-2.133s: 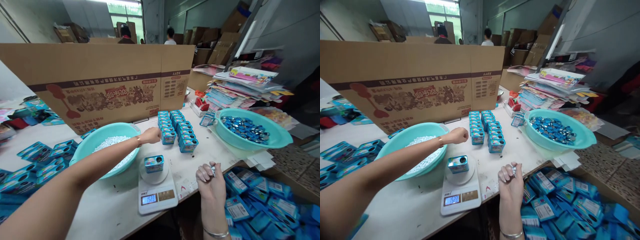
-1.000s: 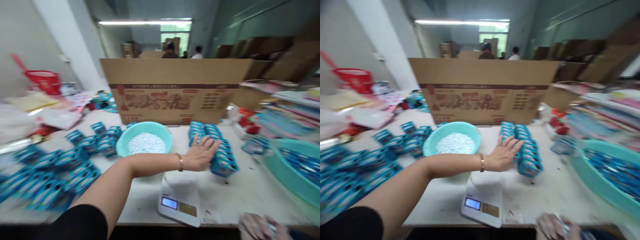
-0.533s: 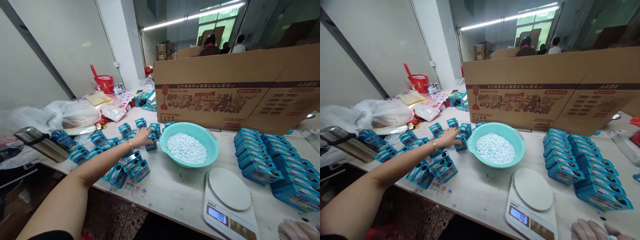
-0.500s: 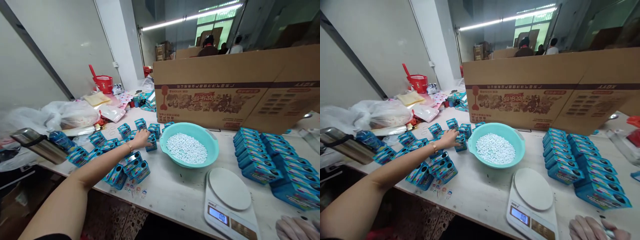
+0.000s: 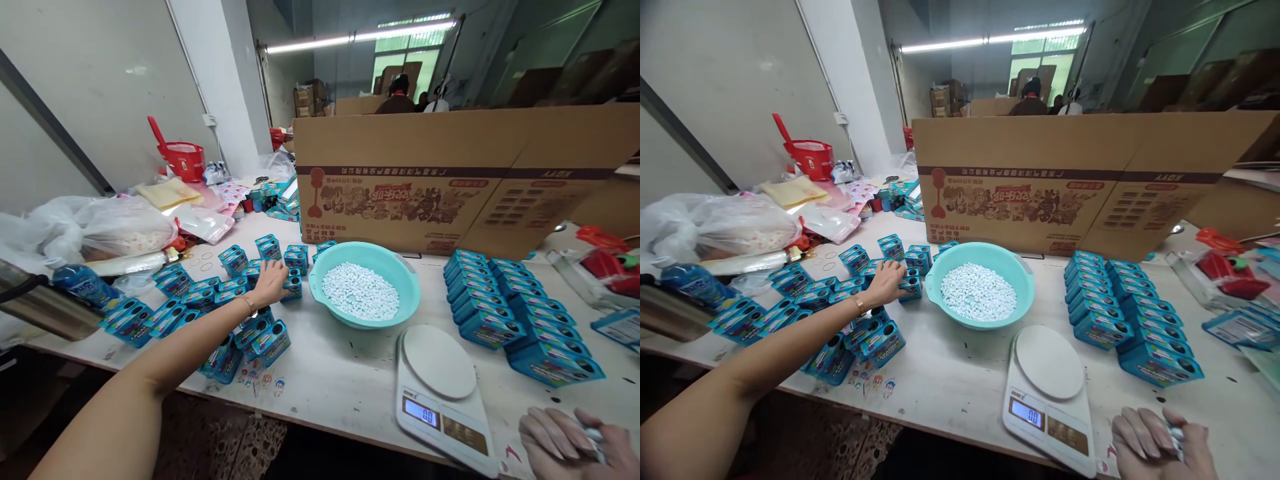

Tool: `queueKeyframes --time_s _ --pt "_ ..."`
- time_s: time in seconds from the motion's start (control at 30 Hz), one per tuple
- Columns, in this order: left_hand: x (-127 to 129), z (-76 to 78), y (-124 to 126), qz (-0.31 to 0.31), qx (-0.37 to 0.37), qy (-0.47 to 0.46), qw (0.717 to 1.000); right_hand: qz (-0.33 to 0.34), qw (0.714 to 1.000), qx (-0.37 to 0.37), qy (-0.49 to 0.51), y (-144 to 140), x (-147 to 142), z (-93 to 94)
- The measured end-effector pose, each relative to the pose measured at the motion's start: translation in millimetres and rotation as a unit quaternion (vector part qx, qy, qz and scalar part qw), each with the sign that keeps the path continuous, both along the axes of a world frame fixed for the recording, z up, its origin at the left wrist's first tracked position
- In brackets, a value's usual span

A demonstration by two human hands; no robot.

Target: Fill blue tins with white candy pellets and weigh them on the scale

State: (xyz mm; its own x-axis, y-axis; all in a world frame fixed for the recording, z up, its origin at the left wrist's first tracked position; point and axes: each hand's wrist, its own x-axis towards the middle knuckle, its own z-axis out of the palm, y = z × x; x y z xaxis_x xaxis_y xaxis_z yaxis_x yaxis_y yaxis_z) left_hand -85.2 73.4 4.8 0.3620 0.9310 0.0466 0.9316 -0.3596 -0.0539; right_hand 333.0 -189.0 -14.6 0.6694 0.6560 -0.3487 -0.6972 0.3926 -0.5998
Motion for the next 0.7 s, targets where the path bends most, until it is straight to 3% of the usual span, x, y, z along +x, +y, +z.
queueKeyframes --time_s 0.37,0.47,0.57,0.7 --pt "-2 1.2 7 -0.031 -0.030 -0.030 0.999 0.016 0.998 0.047 0.030 -8 2 -15.4" --pt "1 8.0 11 -0.024 -0.030 -0.028 0.999 0.018 0.998 0.048 0.034 -9 5 -17.5" --pt "-4 32.0 9 -0.025 -0.027 -0.030 0.999 0.000 0.998 0.056 0.024 -15 13 -17.1" --pt "-5 86.7 -9 -0.060 -0.025 -0.052 0.996 -0.044 0.997 0.064 0.018 -25 24 -12.0"
